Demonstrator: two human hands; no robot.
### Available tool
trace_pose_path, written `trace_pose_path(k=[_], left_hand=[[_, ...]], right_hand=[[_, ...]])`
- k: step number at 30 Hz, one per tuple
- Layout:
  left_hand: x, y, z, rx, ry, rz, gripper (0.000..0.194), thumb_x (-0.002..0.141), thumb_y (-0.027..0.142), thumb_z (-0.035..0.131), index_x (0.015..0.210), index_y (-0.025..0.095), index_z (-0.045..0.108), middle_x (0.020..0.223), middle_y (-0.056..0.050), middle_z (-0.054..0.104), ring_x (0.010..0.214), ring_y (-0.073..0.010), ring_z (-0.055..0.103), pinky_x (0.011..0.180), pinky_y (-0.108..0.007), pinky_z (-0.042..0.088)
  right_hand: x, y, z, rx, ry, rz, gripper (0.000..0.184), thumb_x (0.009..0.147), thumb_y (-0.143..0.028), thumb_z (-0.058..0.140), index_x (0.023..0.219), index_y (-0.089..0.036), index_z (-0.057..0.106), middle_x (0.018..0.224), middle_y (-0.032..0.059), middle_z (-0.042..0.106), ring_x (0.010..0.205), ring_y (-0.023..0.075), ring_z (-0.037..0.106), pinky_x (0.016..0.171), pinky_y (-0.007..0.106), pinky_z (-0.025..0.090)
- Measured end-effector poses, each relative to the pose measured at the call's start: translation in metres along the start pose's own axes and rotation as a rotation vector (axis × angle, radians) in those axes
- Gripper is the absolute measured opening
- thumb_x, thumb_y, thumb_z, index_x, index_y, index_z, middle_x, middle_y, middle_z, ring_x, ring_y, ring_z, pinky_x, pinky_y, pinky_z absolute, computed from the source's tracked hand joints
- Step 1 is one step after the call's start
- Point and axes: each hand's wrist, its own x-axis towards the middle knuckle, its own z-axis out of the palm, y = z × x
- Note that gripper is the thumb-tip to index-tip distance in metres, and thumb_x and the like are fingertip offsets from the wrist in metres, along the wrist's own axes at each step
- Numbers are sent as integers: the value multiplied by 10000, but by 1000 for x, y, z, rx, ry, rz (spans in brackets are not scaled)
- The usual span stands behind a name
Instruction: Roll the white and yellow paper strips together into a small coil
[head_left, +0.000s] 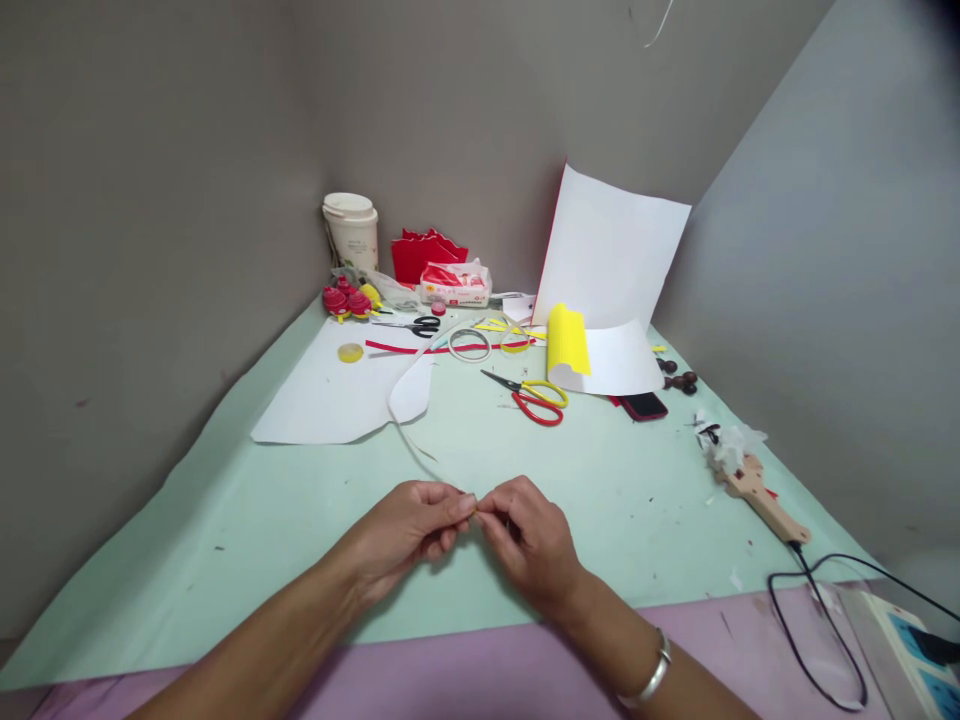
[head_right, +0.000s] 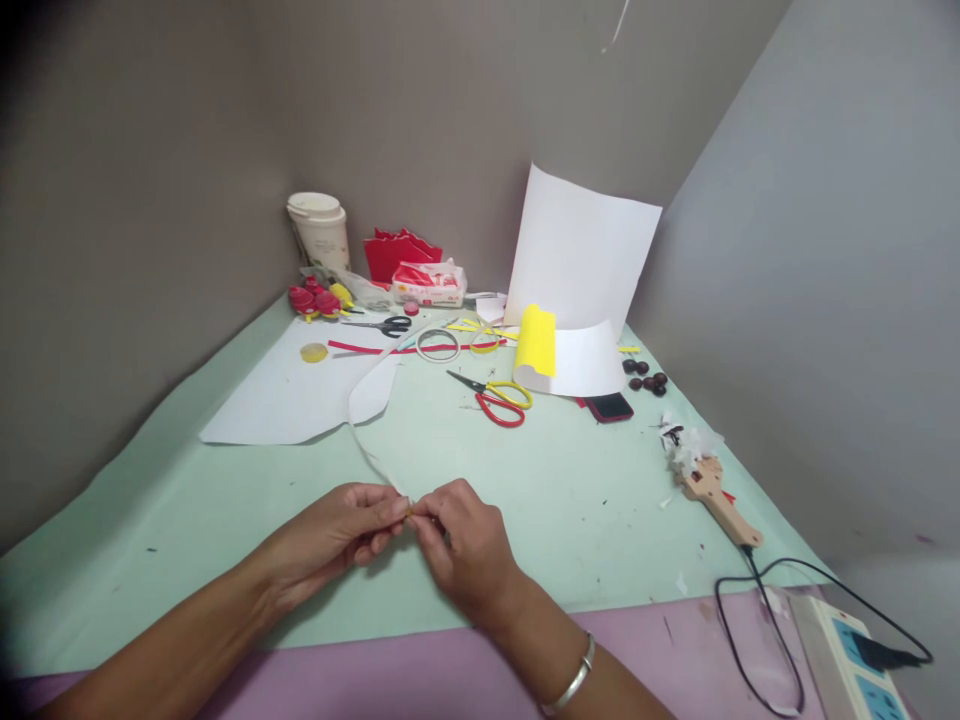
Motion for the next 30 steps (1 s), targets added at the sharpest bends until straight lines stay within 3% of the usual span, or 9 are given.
trace_pose_path(k=[6,13,21,30], left_hand=[[-1,0,0,30,-15,-13,394,687,503,756,698,129,634,557,35,497,520,-70,368,490,-212,238],[-2,2,-3,89,-30,-33,421,658,524,766,687,123,639,544,33,500,506,-71,370,483,-220,233],[2,-4,3,25,56,30,441,658,543,753,664,129,601,538,36,493,498,-69,358,479,-219,231],[1,-5,4,48,50,69,384,694,498,734,666,139,601,536,33,501,496,-80,381,484,-224,259]], right_hand=[[-3,0,-2,-19,-65,5,95,902,-156,495,911,-201,578,783,41,623,737,161,568,627,267,461],[-2,2,-4,106,-162,50,97,871,-132,505,895,-201,569,786,27,596,719,146,548,624,255,448],[-2,2,4,-22,1,14,80,882,-144,524,890,-198,583,759,32,607,695,146,560,595,247,448],[-3,0,5,-107,-23,-29,96,900,-145,482,899,-201,560,757,36,615,700,159,567,593,259,440]])
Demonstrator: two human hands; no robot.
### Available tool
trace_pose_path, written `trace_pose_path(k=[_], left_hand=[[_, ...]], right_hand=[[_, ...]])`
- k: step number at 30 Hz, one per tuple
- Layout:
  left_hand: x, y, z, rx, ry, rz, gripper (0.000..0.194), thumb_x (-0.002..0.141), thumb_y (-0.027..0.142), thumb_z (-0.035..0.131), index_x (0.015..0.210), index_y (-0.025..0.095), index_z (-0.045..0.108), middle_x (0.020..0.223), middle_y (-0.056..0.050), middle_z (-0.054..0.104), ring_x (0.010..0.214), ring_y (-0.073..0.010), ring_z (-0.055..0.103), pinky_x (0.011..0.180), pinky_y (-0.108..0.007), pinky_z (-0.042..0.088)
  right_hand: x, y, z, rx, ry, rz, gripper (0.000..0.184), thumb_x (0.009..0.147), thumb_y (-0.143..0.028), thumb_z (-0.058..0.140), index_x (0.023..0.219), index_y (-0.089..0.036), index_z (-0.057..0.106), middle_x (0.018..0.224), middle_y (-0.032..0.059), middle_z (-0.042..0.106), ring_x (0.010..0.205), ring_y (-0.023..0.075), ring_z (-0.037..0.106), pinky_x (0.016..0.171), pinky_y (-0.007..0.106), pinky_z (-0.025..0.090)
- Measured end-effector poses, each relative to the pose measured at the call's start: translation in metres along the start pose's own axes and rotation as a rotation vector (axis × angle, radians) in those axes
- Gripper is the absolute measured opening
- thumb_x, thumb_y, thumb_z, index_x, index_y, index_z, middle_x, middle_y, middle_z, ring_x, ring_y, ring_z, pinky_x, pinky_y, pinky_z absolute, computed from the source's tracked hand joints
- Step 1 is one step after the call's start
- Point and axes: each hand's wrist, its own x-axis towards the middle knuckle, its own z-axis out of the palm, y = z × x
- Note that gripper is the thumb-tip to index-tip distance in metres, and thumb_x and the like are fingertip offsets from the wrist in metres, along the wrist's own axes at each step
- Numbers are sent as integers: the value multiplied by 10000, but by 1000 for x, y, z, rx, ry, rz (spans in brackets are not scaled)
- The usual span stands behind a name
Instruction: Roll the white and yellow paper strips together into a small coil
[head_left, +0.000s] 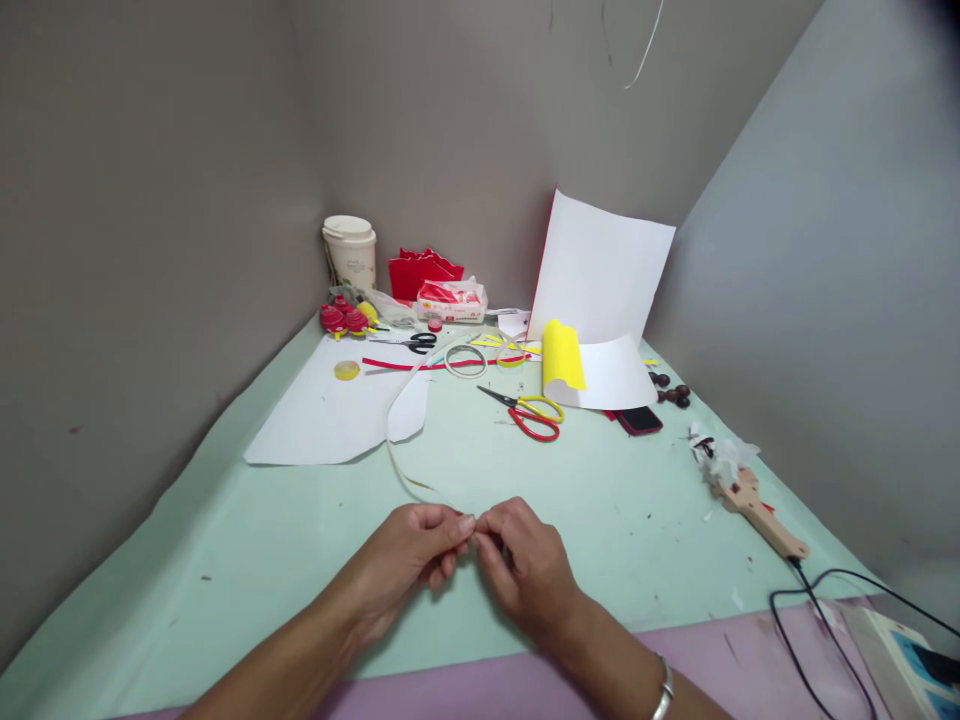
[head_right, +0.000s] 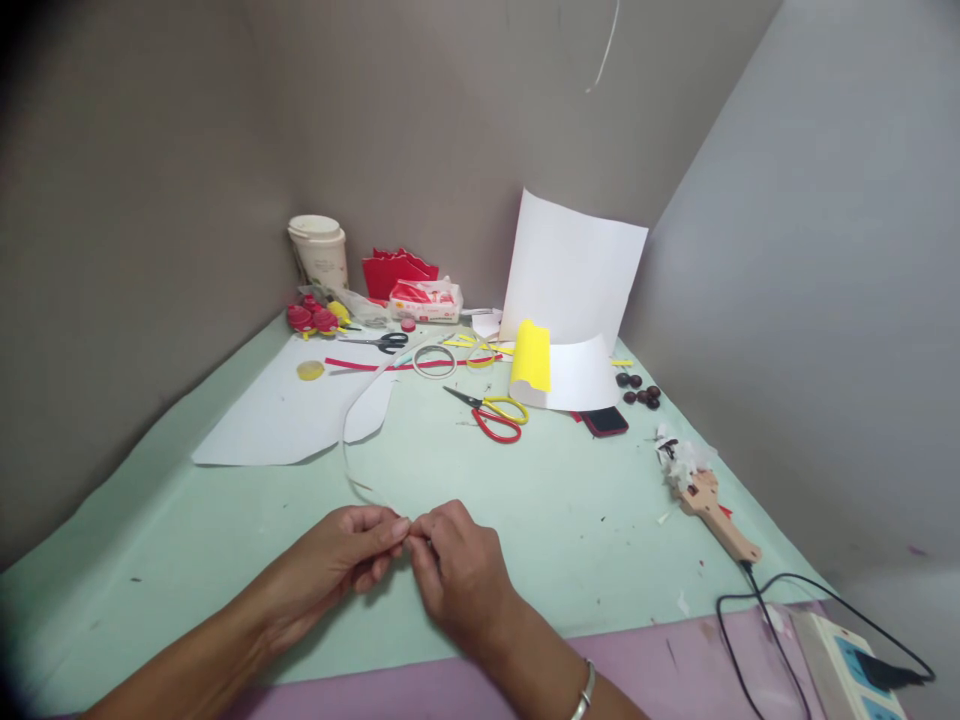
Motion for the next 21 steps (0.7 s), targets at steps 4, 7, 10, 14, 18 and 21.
trace_pose_path(k=[4,7,10,14,18,21], left_hand=[[0,3,-1,25,-15,-24,350,695,460,740,674,136,610,545,31,513,497,-78,390,488,-219,269],[-1,4,-1,42,-15,-31,350,684,460,747,671,136,615,546,31,513,499,-78,392,492,-219,272],[-1,5,-1,47,-14,-41,366,668,474,757,663,135,617,537,33,505,497,-77,386,489,-220,264],[-1,4,-2,48,-23,-63,394,662,500,757,669,133,616,533,31,508,490,-75,374,482,-224,245],[0,1,-3,0,-27,-45,416,681,529,736,659,138,594,539,38,494,490,-71,363,483,-221,239],[0,-1,-2,-33,-32,-25,407,698,518,728,663,136,593,550,41,489,497,-68,366,484,-215,247]], right_hand=[[0,0,0,-4,-19,5,98,893,-146,472,897,-201,553,751,38,604,687,162,561,583,257,435],[0,0,-1,10,-21,4,94,883,-143,475,897,-197,551,750,39,599,681,160,553,574,254,432],[0,0,-3,31,-47,2,106,884,-136,466,909,-198,547,765,41,603,699,162,556,583,255,438],[0,0,-4,46,-79,3,115,889,-136,461,923,-203,548,783,40,614,719,162,566,602,260,452],[0,1,-2,49,-36,31,90,894,-156,489,911,-202,565,779,39,618,707,153,574,600,254,467],[1,0,-1,16,16,37,80,901,-169,503,904,-202,577,756,36,618,685,150,570,573,252,457]])
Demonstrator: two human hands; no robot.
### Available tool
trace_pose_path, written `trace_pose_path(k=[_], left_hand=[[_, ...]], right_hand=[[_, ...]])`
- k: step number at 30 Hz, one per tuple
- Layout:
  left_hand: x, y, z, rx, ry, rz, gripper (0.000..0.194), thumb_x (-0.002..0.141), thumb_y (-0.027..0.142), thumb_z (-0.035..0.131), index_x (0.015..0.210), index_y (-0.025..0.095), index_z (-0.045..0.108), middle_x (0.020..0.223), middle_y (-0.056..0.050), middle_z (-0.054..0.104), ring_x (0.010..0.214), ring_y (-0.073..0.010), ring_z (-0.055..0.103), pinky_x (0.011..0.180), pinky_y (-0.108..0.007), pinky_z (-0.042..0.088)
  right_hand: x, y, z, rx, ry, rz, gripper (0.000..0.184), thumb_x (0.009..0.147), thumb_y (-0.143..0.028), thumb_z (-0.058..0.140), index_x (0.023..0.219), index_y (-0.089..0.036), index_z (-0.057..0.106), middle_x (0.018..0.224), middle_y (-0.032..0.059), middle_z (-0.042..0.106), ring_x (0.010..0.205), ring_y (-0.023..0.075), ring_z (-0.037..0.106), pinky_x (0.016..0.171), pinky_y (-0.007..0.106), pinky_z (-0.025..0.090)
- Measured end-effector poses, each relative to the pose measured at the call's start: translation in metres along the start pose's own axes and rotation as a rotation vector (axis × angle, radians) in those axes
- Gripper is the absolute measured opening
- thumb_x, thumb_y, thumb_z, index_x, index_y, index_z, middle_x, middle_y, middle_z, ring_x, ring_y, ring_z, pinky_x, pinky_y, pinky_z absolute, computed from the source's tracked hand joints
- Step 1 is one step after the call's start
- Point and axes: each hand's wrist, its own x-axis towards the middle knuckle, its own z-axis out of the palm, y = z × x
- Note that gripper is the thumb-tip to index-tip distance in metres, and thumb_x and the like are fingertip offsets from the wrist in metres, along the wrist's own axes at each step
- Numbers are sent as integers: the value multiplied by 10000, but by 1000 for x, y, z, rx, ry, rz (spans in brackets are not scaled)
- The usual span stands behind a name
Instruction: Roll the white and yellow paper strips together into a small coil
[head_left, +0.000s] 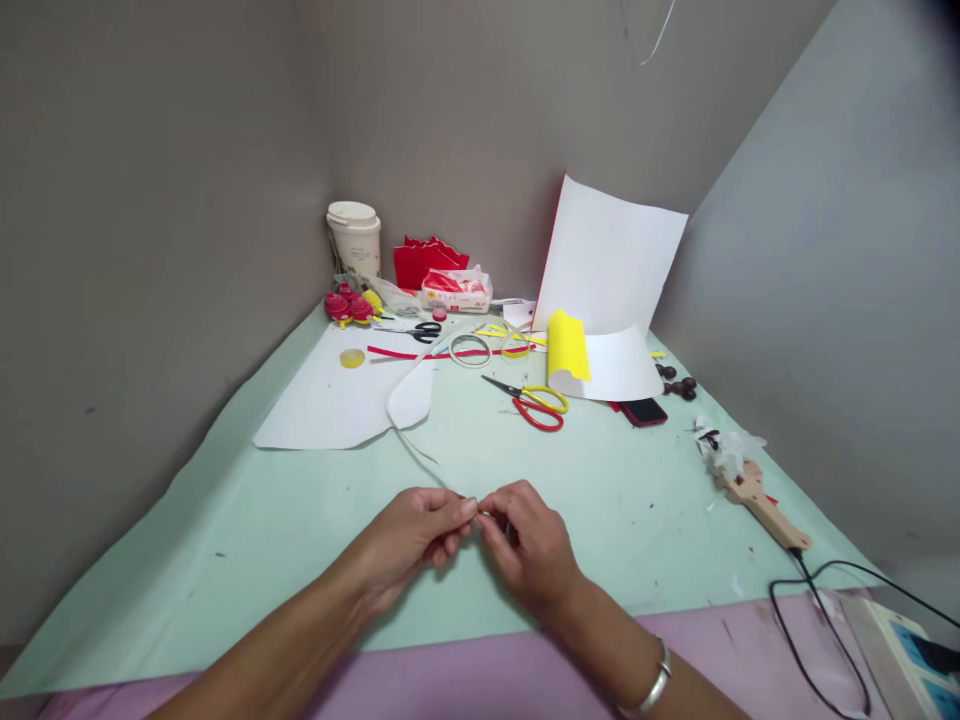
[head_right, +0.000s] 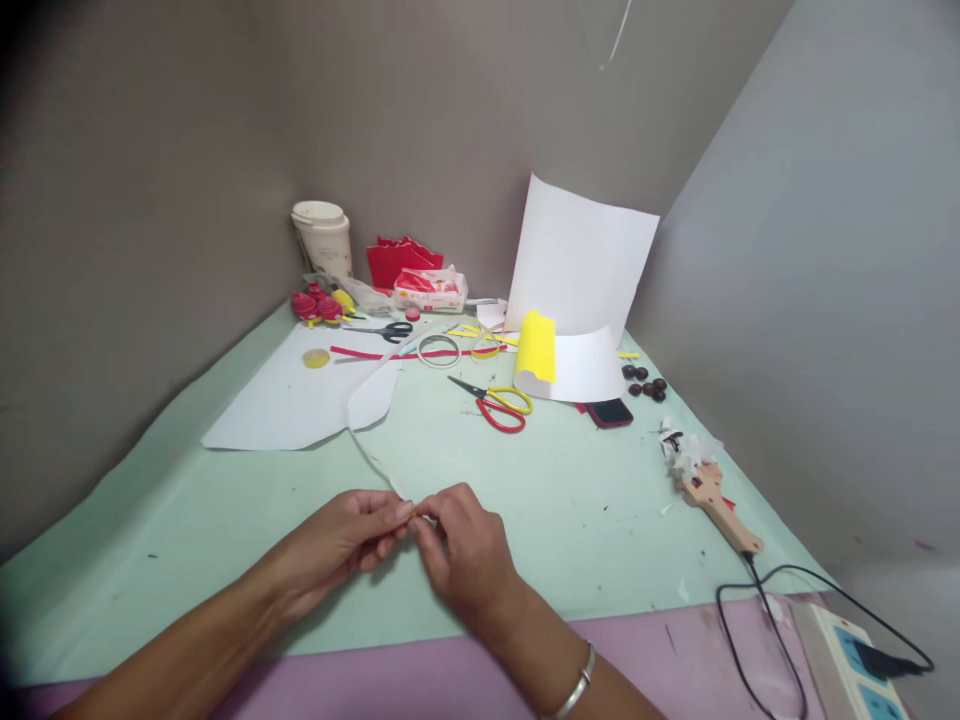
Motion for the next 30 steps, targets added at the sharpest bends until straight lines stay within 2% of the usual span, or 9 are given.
trace_pose_path(k=[8,14,20,27,30], left_hand=[[-1,1,3,-4,-20,-6,342,743,445,720,684,129,603,565,32,507,512,-68,394,489,-206,274],[-1,2,1,-1,-49,-28,348,772,451,698,709,117,627,580,30,505,518,-63,398,497,-201,280],[0,3,-2,-10,-59,-57,345,763,449,707,742,109,654,609,21,531,531,-57,412,508,-193,286],[1,6,-3,180,-31,-10,339,757,447,702,682,125,623,547,34,511,504,-69,414,493,-210,290],[0,6,-2,176,5,-1,346,755,452,702,672,131,604,535,45,488,494,-65,390,483,-210,275]], right_hand=[[-2,-2,-3,-75,-32,-40,102,918,-151,480,920,-199,570,773,42,629,724,160,575,588,259,447],[-1,-3,-6,-101,-57,-63,97,920,-150,463,929,-190,551,787,48,619,736,165,567,582,258,440],[0,-1,-7,-58,-87,-61,107,912,-143,459,929,-192,554,789,44,616,751,164,568,595,248,442],[-1,4,-9,60,-170,-51,107,895,-139,474,933,-197,556,805,39,620,745,160,565,626,257,460],[-1,4,-7,72,-148,-18,101,897,-145,491,932,-199,569,809,37,618,745,154,570,630,255,463]])
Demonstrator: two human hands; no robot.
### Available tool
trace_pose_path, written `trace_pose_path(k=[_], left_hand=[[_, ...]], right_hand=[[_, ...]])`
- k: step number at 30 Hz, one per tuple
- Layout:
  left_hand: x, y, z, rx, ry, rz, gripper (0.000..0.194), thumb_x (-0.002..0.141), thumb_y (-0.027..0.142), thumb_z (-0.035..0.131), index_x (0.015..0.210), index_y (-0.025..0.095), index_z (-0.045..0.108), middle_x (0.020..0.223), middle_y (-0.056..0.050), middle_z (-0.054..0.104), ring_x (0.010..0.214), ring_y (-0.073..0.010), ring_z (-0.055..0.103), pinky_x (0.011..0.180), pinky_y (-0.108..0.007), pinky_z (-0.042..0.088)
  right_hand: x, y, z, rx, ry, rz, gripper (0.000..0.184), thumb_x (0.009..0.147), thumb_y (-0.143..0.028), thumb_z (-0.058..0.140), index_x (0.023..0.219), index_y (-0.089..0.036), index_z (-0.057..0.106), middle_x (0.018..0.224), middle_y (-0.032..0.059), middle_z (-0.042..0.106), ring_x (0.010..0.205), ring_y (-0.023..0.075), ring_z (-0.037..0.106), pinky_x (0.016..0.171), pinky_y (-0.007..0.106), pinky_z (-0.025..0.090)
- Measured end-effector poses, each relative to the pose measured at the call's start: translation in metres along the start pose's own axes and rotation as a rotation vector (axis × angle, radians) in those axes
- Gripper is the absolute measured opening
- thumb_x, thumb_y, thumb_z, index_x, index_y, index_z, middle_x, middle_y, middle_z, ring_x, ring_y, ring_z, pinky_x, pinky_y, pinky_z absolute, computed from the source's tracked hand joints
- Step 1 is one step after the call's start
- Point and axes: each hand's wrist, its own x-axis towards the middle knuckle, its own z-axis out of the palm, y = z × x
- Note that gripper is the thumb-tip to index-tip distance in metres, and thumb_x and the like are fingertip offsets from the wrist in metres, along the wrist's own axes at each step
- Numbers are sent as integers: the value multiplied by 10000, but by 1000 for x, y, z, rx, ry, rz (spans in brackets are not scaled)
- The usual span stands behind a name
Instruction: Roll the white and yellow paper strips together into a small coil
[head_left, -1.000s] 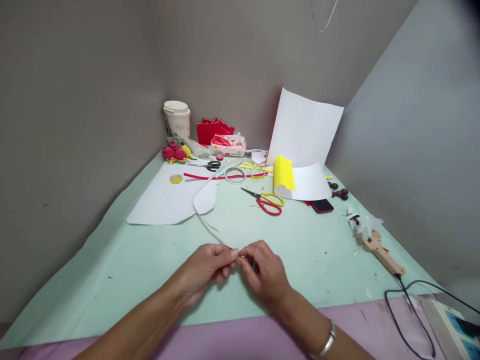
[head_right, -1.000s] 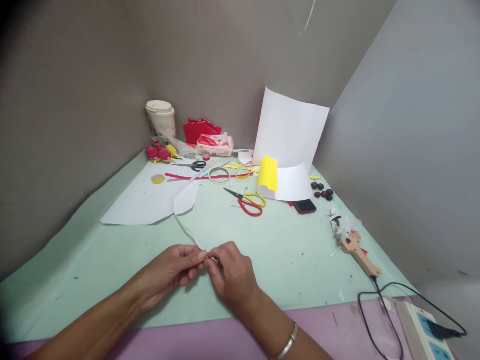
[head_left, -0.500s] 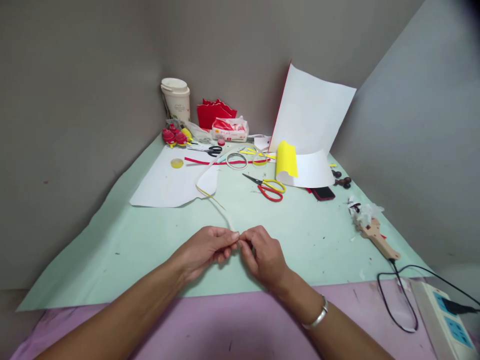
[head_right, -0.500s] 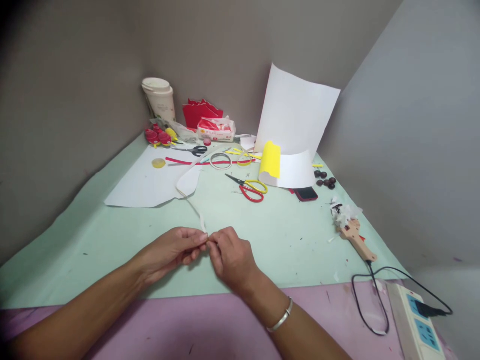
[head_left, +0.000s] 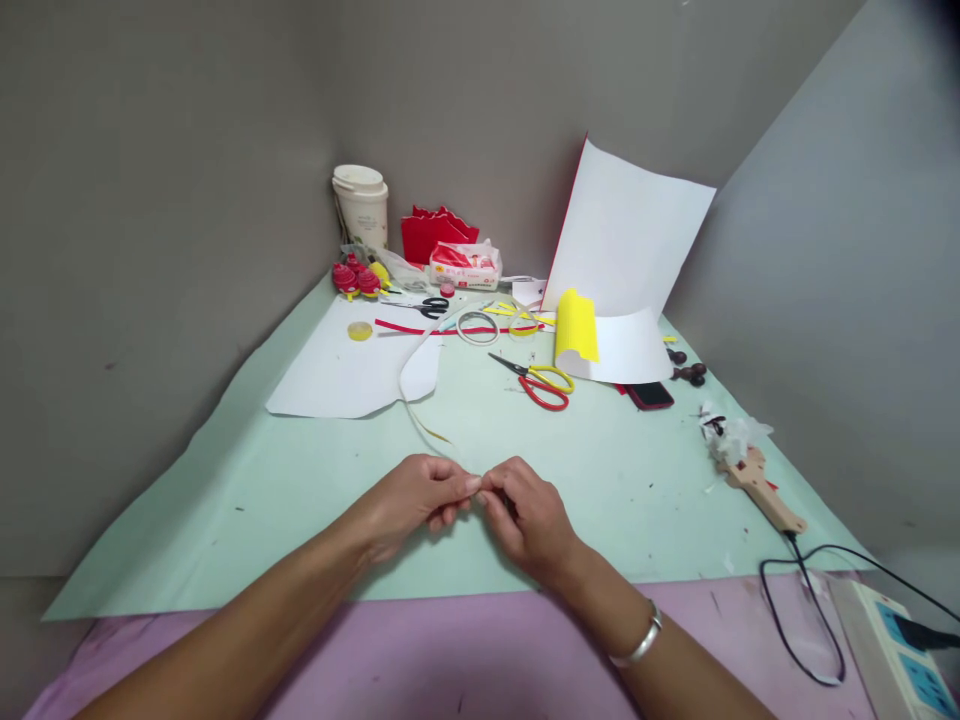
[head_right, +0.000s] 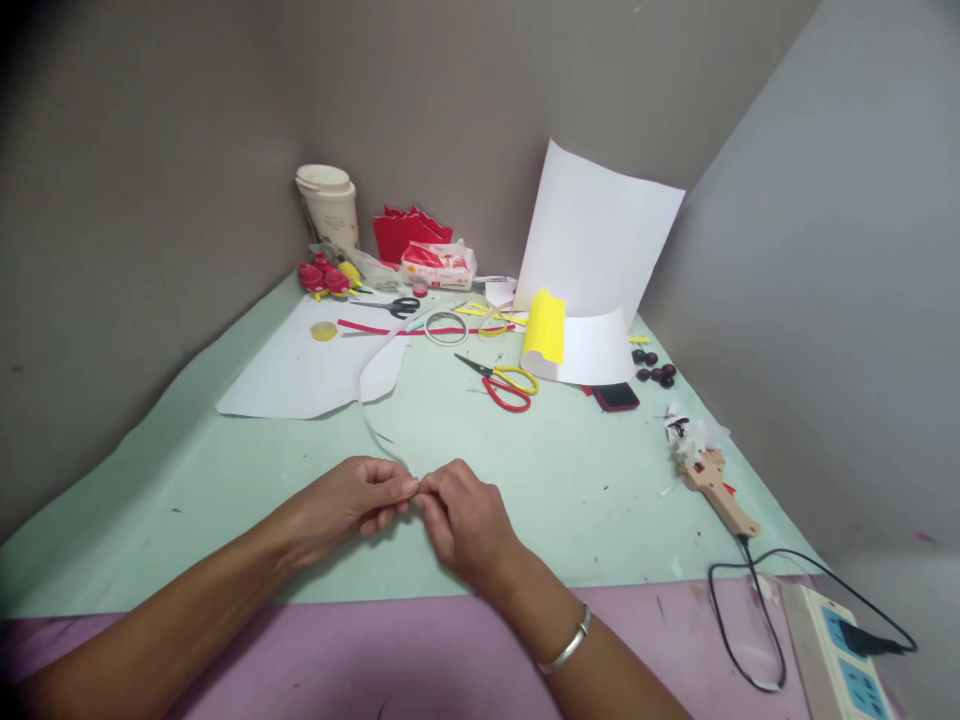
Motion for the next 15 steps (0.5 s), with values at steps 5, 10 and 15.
trace_pose_path(k=[5,10,15], left_hand=[[0,-4,2,-140,-14,4,367,773,473,683,691,127,593,555,48,476,502,-57,361,474,-204,250],[1,-6,2,-146,-29,1,359,788,461,674,699,119,608,555,40,488,500,-57,371,475,-204,254],[0,-6,2,-119,-34,0,360,787,474,671,725,122,629,566,32,514,496,-59,386,473,-206,265]], right_hand=[[0,-1,4,-31,133,38,56,902,-170,531,894,-196,580,778,30,603,705,140,565,587,241,447],[0,-1,5,-66,121,7,79,912,-161,501,898,-194,572,779,40,613,716,155,571,599,254,455],[0,-2,3,-85,73,3,94,910,-149,476,912,-182,564,797,55,611,732,164,569,611,262,462]])
